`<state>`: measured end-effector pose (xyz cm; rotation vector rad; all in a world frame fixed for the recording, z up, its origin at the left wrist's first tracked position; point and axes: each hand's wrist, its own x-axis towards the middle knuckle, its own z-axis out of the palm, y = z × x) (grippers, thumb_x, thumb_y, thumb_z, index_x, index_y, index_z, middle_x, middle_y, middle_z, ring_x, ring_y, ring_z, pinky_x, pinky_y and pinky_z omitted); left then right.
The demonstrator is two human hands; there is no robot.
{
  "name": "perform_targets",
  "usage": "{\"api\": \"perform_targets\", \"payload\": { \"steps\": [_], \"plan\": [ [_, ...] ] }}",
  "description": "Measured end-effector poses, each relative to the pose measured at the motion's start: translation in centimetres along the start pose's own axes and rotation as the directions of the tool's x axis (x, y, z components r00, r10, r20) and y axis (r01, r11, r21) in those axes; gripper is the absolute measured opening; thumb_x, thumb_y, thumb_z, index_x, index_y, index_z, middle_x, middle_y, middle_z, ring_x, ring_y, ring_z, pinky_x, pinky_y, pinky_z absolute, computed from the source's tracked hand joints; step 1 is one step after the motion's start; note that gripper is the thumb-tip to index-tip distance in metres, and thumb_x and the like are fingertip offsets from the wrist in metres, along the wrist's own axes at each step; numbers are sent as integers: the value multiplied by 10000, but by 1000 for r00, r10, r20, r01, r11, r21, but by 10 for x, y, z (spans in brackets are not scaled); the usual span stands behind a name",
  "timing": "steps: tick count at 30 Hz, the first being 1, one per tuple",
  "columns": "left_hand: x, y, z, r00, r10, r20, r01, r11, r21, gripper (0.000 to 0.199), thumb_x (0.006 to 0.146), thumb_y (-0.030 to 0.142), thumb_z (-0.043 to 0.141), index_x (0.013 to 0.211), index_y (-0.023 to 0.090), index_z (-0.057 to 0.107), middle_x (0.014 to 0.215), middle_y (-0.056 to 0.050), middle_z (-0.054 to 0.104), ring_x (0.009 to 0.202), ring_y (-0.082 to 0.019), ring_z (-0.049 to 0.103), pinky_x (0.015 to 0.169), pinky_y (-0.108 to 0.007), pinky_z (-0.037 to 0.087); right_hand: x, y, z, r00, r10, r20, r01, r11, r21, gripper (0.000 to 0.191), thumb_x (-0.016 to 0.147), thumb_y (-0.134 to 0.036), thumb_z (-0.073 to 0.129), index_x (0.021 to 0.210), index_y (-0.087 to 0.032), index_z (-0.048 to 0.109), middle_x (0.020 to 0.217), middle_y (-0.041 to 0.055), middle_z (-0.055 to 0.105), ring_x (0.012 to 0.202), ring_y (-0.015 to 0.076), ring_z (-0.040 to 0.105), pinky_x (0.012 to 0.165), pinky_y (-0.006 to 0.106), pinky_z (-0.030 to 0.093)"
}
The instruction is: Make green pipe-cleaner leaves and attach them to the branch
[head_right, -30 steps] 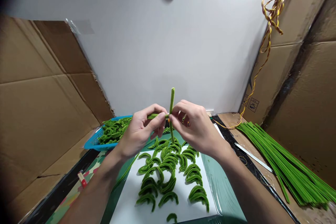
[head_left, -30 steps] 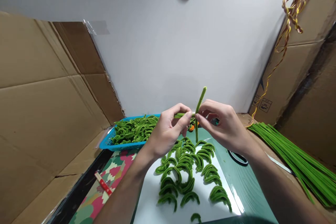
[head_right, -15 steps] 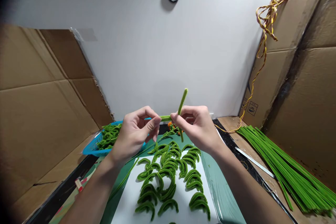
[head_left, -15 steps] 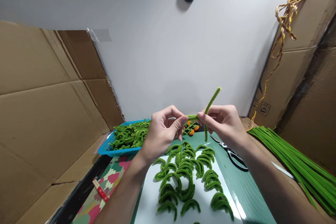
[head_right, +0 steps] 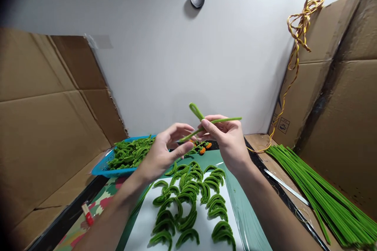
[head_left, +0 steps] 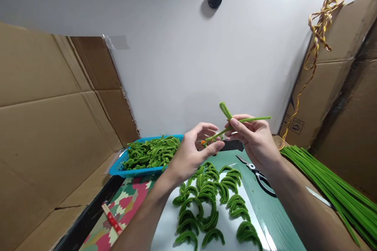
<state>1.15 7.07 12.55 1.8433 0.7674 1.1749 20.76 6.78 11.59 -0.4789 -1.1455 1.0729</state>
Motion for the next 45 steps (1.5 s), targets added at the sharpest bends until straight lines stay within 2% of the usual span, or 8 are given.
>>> {"api": "perform_targets", "payload": {
  "steps": [4, 7, 13, 19, 26, 36, 40, 45],
  "plan": [
    [0, -5, 10, 999, -3, -52, -6, 986, -165, 283, 935, 428, 807, 948, 163, 710, 781, -25, 729, 568, -115, 653, 447, -197, 480, 1, 2, 0, 1000, 6, 4, -6, 1000, 24, 208, 835, -376, 907, 921, -210, 818, 870, 42, 822, 691, 163, 782, 735, 324, 699],
    [1, -5, 9, 987, 48, -152, -78, 977, -197, 264, 945, 408, 798, 898, 162, 716, 772, -13, 717, 520, -108, 650, 415, -199, 468, 0, 3, -1, 998, 45, 52, -45, 999, -10, 225, 815, -373, 923, 911, -196, 822, 843, 65, 832, 700, 194, 800, 698, 331, 700],
    [1, -7, 3, 951, 107, -290, -143, 984, -105, 204, 930, 369, 817, 923, 173, 759, 772, 0, 719, 510, -93, 641, 399, -183, 444, -3, 3, 6, 979, 145, 145, -125, 983, -137, 307, 729, -422, 970, 848, -170, 842, 734, 88, 815, 651, 213, 790, 612, 320, 686],
    [-5, -6, 14, 872, 204, -445, -195, 979, 67, 177, 927, 345, 824, 948, 185, 752, 623, 45, 669, 518, -97, 651, 466, -172, 499, -10, 5, 17, 969, 154, 194, -118, 976, -186, 344, 788, -478, 919, 827, -147, 831, 711, 87, 801, 594, 188, 764, 586, 301, 666],
    [-5, -8, 20, 869, 181, -460, -151, 983, 103, 188, 931, 361, 815, 971, 177, 809, 664, 22, 727, 563, -119, 704, 507, -185, 557, -11, 10, 15, 963, 155, 222, -92, 958, -272, 293, 825, -436, 897, 807, -157, 812, 692, 68, 785, 574, 168, 741, 529, 255, 610],
    [-3, -15, 23, 905, 160, -395, -119, 985, 126, 217, 888, 312, 861, 1085, 223, 882, 972, -38, 866, 751, -180, 785, 673, -259, 658, -1, 5, -1, 945, 216, 244, -119, 925, -361, 371, 811, -491, 897, 841, -137, 789, 694, 76, 782, 586, 173, 748, 560, 268, 630],
    [-2, -13, 20, 891, 153, -428, -140, 988, 63, 213, 878, 290, 868, 1080, 224, 881, 985, -44, 867, 837, -211, 822, 750, -287, 696, 4, -1, -5, 941, 223, 255, -142, 944, -299, 402, 705, -422, 982, 924, -156, 775, 731, 65, 803, 605, 178, 755, 589, 284, 644],
    [-1, -10, 20, 905, 160, -395, -171, 985, 7, 211, 882, 279, 865, 1086, 226, 878, 971, -49, 866, 724, -176, 797, 698, -292, 706, 7, -5, -9, 966, 138, 218, -106, 983, -152, 338, 710, -387, 983, 869, -162, 787, 783, 60, 805, 658, 171, 765, 631, 286, 665]
  ]
}}
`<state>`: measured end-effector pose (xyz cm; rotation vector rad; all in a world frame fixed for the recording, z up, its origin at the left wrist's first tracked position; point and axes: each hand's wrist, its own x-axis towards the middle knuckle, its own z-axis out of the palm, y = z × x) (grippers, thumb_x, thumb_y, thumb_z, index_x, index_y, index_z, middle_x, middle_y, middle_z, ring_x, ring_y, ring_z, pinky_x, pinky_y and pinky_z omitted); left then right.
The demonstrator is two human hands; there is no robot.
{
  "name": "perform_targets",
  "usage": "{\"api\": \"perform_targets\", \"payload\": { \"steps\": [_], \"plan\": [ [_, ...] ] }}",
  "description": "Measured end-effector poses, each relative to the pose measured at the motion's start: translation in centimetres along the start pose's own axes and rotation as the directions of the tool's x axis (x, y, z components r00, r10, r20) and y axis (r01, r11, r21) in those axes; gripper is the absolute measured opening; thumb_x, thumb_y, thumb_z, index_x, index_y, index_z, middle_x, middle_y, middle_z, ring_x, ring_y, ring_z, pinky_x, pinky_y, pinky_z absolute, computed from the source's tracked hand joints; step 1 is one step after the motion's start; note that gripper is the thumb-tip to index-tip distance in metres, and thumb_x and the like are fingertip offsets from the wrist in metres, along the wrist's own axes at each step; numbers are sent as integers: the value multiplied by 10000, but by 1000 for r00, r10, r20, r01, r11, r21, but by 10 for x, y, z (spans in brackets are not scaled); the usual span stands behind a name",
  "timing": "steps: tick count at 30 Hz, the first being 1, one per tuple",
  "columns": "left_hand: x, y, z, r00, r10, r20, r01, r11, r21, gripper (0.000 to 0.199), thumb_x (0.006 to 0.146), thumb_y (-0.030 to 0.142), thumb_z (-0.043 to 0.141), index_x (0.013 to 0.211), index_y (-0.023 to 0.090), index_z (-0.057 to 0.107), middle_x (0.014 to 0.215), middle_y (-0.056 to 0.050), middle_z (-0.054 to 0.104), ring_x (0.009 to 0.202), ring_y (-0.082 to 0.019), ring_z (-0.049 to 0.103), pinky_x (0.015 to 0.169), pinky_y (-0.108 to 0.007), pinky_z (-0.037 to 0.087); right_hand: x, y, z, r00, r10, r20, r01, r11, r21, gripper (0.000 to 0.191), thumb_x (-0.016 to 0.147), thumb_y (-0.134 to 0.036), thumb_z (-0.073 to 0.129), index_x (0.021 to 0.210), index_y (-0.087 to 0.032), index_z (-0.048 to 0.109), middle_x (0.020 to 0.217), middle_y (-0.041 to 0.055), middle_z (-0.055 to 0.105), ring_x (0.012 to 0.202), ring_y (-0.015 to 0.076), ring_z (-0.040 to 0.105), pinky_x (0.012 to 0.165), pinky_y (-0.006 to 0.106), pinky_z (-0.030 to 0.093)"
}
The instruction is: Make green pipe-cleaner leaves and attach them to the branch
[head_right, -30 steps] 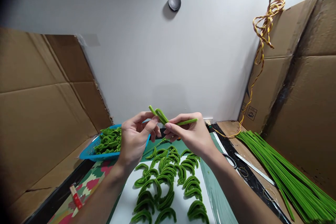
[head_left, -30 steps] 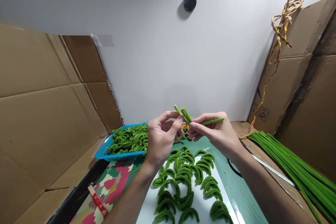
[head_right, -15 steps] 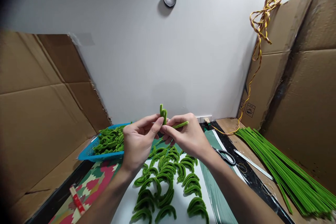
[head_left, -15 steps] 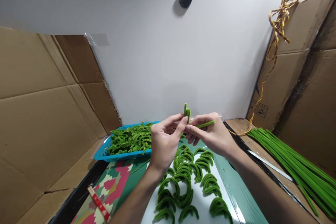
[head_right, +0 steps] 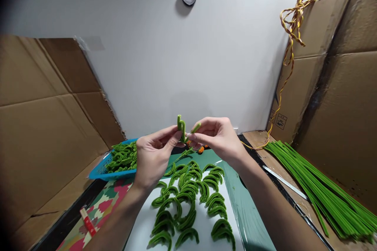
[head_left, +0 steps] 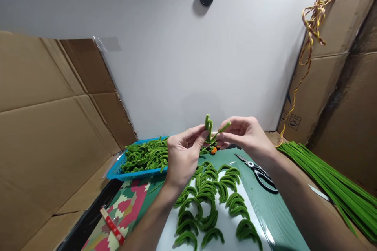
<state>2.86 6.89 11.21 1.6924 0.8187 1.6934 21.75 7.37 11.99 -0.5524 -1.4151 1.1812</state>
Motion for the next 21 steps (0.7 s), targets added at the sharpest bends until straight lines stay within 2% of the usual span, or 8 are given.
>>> {"api": "perform_targets", "payload": {
  "steps": [4, 8, 15, 21],
  "plan": [
    [-2, 0, 1, 998, -12, 63, 11, 1000, 15, 194, 891, 280, 858, 1080, 239, 881, 951, -38, 863, 633, -140, 749, 607, -253, 673, -1, 2, 1, 992, -108, -66, 107, 994, -20, 261, 778, -366, 942, 891, -174, 807, 794, 51, 797, 696, 177, 767, 642, 303, 689],
    [-4, 0, 3, 995, -55, 77, 54, 998, 20, 210, 901, 308, 849, 1095, 234, 879, 985, -52, 863, 707, -170, 776, 554, -237, 642, -4, 3, 5, 985, -158, -71, 147, 979, -144, 219, 834, -348, 897, 951, -181, 816, 807, 48, 785, 676, 171, 744, 608, 304, 680],
    [-3, 1, 6, 989, -107, 106, 108, 994, -5, 199, 861, 333, 880, 979, 173, 876, 897, -61, 846, 686, -171, 760, 548, -234, 640, -8, 2, 8, 956, -273, -108, 215, 903, -373, 204, 909, -276, 801, 1096, -197, 819, 875, 37, 772, 684, 145, 710, 539, 249, 629],
    [-2, 3, 3, 975, -143, 170, 149, 989, -23, 250, 917, 367, 818, 1061, 163, 834, 994, -81, 825, 770, -175, 739, 585, -240, 634, -10, -1, 14, 932, -349, -102, 254, 827, -502, 209, 941, -250, 727, 1140, -200, 765, 1000, 50, 782, 750, 150, 726, 592, 265, 632]
  ]
}}
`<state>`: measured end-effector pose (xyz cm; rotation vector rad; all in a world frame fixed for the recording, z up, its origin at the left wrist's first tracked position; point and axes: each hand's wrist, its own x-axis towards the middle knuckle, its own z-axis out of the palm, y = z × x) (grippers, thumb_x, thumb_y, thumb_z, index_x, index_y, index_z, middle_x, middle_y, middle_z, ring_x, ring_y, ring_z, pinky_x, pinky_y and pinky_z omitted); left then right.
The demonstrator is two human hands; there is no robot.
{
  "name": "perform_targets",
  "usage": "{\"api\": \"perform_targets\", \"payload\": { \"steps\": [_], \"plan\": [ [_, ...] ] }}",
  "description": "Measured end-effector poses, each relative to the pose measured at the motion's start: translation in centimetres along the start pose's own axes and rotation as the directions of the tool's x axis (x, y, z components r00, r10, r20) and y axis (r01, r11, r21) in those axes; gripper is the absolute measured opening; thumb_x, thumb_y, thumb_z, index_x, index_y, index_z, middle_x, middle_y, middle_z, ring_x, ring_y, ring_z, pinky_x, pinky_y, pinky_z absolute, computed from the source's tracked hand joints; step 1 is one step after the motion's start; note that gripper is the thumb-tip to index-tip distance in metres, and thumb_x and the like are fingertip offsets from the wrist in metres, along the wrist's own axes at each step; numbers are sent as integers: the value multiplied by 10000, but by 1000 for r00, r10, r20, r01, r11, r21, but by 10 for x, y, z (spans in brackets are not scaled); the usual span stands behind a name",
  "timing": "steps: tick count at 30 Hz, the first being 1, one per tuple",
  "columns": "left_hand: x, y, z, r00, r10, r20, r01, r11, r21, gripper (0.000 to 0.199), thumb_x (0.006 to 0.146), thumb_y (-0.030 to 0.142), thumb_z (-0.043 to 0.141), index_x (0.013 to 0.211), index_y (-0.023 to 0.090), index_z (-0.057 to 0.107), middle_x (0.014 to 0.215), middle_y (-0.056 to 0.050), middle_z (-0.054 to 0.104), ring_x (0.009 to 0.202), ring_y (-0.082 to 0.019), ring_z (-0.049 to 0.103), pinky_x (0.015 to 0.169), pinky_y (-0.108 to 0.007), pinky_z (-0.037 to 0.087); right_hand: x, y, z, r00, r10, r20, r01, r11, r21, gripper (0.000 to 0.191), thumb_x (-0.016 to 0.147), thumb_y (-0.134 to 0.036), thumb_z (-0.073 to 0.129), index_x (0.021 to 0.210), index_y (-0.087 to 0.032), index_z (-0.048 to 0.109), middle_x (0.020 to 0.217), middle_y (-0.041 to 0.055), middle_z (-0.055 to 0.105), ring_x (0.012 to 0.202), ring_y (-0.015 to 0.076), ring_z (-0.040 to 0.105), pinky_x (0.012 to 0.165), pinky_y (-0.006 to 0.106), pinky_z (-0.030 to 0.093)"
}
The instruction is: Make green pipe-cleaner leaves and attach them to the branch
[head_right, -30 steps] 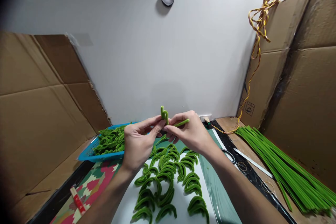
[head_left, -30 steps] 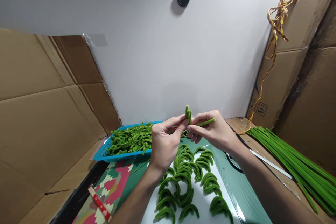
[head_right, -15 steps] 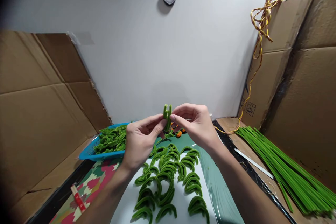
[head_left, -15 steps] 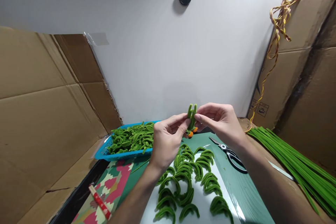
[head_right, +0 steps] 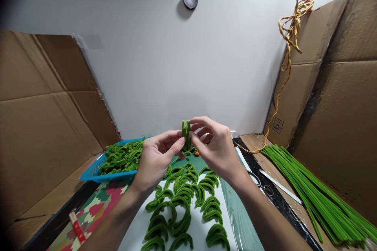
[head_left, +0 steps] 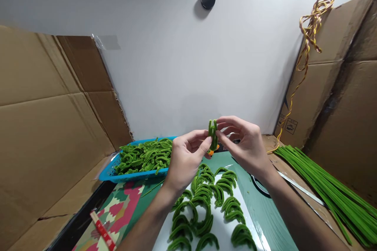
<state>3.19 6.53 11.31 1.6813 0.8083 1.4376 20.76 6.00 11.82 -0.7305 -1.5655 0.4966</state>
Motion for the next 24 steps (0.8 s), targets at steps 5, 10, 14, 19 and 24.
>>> {"api": "perform_targets", "payload": {
  "steps": [5, 10, 14, 19, 24],
  "plan": [
    [-1, -1, 0, 1000, -14, 23, 14, 1000, -13, 201, 993, 372, 720, 1058, 182, 720, 990, -49, 753, 792, -161, 712, 574, -220, 597, -2, 0, 5, 1000, -7, 21, 9, 998, -62, 195, 957, -257, 684, 1135, -211, 747, 1015, 58, 783, 738, 151, 726, 606, 280, 629],
    [-1, -3, 4, 999, -10, 35, 12, 998, -64, 186, 1041, 394, 653, 1022, 217, 600, 880, 29, 612, 668, -121, 661, 488, -204, 554, -5, 3, 8, 999, 18, 31, -17, 999, -39, 166, 933, -226, 681, 1078, -201, 758, 952, 50, 785, 725, 156, 742, 642, 289, 637],
    [-2, -4, 7, 1000, 8, 28, -8, 1000, -10, 207, 1050, 415, 641, 1075, 211, 620, 867, 24, 602, 662, -117, 644, 486, -196, 537, -5, 5, 8, 998, 55, 27, -54, 998, -43, 182, 916, -211, 681, 1072, -201, 774, 880, 45, 790, 693, 171, 755, 634, 305, 629],
    [-3, -5, 6, 1000, -9, -16, 10, 999, 32, 257, 1028, 449, 669, 1107, 205, 639, 831, 15, 619, 633, -113, 622, 458, -177, 484, -3, 6, 8, 996, 77, 51, -72, 994, -82, 163, 900, -203, 673, 1000, -201, 802, 835, 44, 782, 655, 168, 727, 592, 303, 607],
    [-1, -5, 5, 998, -41, -43, 41, 999, -5, 291, 998, 482, 692, 1033, 197, 644, 753, 26, 588, 558, -110, 577, 411, -184, 446, -2, 6, 7, 996, 36, 78, -29, 996, -86, 174, 924, -218, 675, 1022, -214, 819, 893, 47, 776, 700, 161, 718, 630, 310, 624]
  ]
}}
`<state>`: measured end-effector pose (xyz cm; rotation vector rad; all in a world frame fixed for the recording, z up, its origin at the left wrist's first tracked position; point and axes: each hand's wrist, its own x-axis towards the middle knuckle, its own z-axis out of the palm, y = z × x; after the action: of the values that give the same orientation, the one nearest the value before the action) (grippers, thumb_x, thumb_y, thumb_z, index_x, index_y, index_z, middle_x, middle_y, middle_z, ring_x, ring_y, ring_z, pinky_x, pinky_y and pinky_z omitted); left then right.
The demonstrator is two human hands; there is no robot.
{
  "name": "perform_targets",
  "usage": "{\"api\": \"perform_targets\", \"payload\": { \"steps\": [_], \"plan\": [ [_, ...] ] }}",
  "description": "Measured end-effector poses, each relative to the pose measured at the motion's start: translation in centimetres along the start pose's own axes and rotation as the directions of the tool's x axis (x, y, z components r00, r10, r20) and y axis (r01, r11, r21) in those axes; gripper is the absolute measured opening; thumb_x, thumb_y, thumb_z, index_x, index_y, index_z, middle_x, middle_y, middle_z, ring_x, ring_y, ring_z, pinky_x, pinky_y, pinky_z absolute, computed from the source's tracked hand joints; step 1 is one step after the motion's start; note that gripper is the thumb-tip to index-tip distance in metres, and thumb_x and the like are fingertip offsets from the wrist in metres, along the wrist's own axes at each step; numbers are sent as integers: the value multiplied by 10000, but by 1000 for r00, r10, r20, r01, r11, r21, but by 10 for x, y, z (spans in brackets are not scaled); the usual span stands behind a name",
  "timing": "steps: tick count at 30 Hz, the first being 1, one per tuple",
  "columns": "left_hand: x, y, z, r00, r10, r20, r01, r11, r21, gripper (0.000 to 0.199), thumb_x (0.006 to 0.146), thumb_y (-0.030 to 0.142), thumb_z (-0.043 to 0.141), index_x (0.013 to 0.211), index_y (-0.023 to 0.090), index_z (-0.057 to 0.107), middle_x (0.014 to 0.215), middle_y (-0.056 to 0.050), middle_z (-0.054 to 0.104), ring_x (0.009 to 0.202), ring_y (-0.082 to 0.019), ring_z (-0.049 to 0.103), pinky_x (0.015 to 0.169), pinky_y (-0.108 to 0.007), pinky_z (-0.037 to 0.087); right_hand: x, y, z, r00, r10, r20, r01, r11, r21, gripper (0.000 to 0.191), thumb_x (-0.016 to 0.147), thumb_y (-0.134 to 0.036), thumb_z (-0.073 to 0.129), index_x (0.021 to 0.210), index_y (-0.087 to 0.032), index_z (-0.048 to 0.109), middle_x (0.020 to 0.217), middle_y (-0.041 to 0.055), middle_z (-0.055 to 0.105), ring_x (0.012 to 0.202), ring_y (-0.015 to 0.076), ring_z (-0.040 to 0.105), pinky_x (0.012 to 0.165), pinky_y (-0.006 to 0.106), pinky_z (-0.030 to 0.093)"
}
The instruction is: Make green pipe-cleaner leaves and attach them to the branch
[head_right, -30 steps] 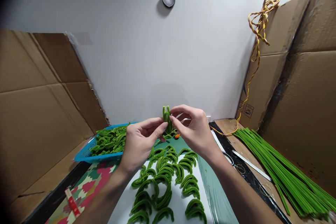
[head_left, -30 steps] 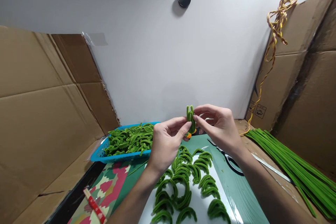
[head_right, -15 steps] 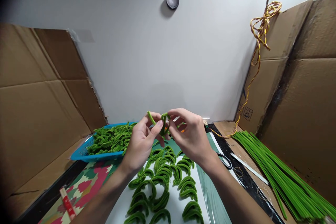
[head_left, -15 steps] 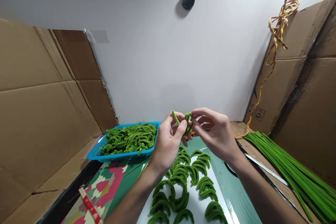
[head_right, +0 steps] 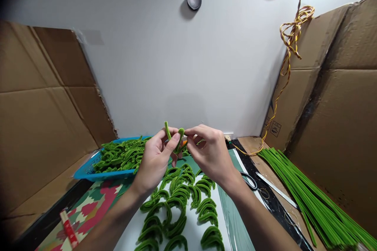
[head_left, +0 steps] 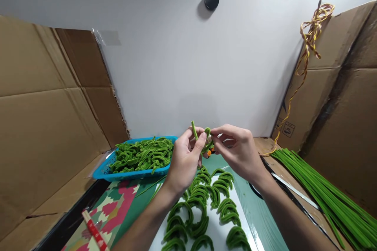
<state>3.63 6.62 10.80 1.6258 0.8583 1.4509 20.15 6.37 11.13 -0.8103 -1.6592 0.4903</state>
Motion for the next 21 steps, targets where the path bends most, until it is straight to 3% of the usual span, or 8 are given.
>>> {"api": "perform_targets", "payload": {
  "steps": [6, 12, 21],
  "plan": [
    [1, 1, -1, 999, -14, 51, 14, 1000, 11, 322, 999, 517, 676, 963, 201, 629, 679, 34, 555, 529, -116, 551, 391, -179, 433, -1, 3, 2, 1000, 9, -5, -9, 997, 81, 159, 955, -265, 688, 1022, -222, 826, 938, 56, 786, 736, 168, 733, 698, 342, 663],
    [1, 0, -4, 997, -7, 81, 1, 997, 73, 319, 993, 526, 688, 979, 215, 618, 715, 35, 577, 504, -103, 553, 396, -181, 437, -1, 2, 5, 995, 100, -17, -93, 968, 231, 268, 928, -286, 740, 1183, -207, 772, 1010, 78, 804, 721, 175, 748, 673, 339, 675],
    [1, 0, -4, 997, -37, 73, 31, 997, 73, 326, 989, 527, 697, 1048, 212, 638, 742, 36, 576, 560, -101, 520, 452, -190, 399, -1, 0, 6, 996, 77, -52, -68, 985, 159, 228, 913, -282, 736, 1101, -198, 834, 977, 84, 820, 762, 189, 760, 708, 333, 688]
  ]
}}
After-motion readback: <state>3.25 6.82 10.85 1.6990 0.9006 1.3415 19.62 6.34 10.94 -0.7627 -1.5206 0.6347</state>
